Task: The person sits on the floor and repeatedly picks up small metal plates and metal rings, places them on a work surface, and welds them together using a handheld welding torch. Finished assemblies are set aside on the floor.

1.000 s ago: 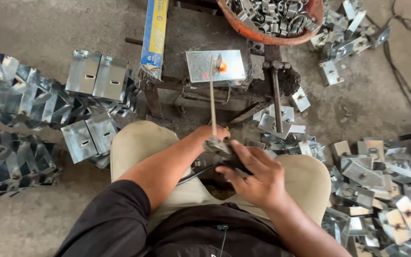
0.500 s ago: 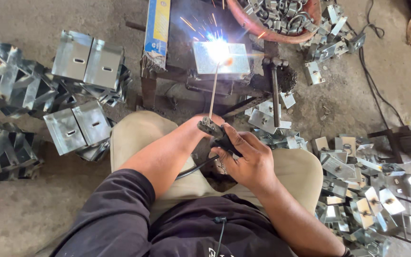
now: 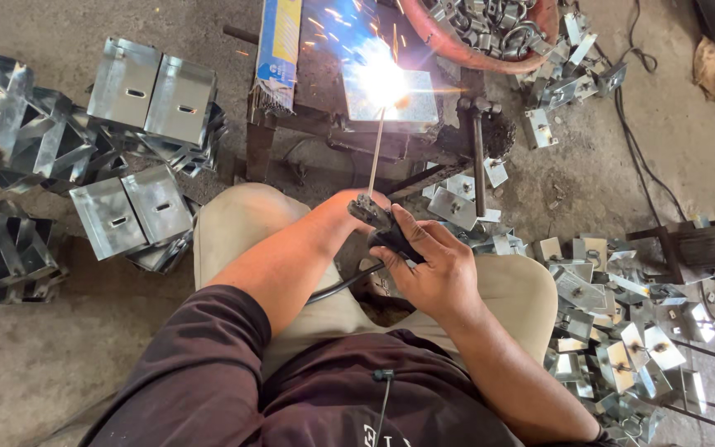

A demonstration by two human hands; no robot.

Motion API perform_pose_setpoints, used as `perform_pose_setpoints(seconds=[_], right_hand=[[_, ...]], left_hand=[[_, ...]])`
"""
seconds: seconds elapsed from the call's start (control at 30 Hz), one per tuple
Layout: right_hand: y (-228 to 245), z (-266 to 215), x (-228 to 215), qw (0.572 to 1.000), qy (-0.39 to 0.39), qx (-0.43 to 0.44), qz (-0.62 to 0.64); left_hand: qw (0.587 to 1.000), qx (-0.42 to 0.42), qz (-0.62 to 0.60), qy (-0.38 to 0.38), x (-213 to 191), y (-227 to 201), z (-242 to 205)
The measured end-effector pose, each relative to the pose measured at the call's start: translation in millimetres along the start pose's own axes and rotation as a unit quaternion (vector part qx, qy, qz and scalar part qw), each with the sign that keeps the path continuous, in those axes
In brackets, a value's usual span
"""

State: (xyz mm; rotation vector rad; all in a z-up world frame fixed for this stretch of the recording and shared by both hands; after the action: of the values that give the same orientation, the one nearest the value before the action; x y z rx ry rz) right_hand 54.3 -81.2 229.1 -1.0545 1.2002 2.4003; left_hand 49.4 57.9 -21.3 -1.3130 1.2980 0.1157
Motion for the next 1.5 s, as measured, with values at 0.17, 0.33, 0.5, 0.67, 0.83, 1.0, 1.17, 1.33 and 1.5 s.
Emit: perform_pose_setpoints(seconds=[0.17, 0.33, 0.5, 0.67, 0.83, 1.0, 1.17, 1.33, 1.5], right_hand=[[-2.0, -0.3, -1.6, 1.000, -0.008, -0.001, -0.024], [-2.2, -1.0, -1.9, 1.000, -0.007, 0.004, -0.015], [-2.7, -0.6, -3.8, 1.000, -0.016, 0.009, -0.001], [-4.9, -1.5, -4.2, 0.999, -0.018, 0.029, 0.006], [-3.0, -0.6, -4.0, 0.999, -0.015, 0.029, -0.007], [2.2, 1.3, -5.1, 1.000, -0.016, 0.010, -0.015], [-1.3, 2.0, -6.0, 0.999, -0.017, 0.036, -0.003], [-4.6, -2.3, -14.2, 0.998, -0.049, -0.024, -0.008], [-66.7, -15.1, -88.5, 0.965, -0.244, -0.007, 0.096]], left_hand=[[1.000, 0.000, -0.001, 0.000, 0.7, 2.3, -3.0], [1.000, -0.005, 0.000, -0.002, 3.6, 6.3, -6.8], [1.000, -0.009, 0.007, -0.003, 3.3, 7.4, -8.1], [1.000, -0.010, 0.016, -0.001, 3.1, 8.9, -7.4], [1.000, -0.013, 0.020, 0.000, 2.2, 11.2, -6.9], [1.000, -0.012, 0.023, -0.001, 0.5, 12.4, -7.3], [1.000, -0.007, 0.019, -0.006, -0.3, 8.6, -7.9], [0.999, -0.006, 0.018, -0.027, -7.2, 5.5, -17.7], [0.987, -0.010, 0.036, -0.159, -56.3, 6.2, -45.0]])
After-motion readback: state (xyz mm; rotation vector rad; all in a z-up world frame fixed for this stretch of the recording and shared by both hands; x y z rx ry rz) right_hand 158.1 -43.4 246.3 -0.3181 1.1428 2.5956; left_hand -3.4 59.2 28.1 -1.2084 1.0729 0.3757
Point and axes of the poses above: each hand's wrist, its own z-axis towards the middle knuckle, its own x-axis out of the palm, y = z × x, the point moved 8 cm from there along z, towards the middle knuckle, and after that the axes turned 11 degrees about z, right-handed, at the moved point
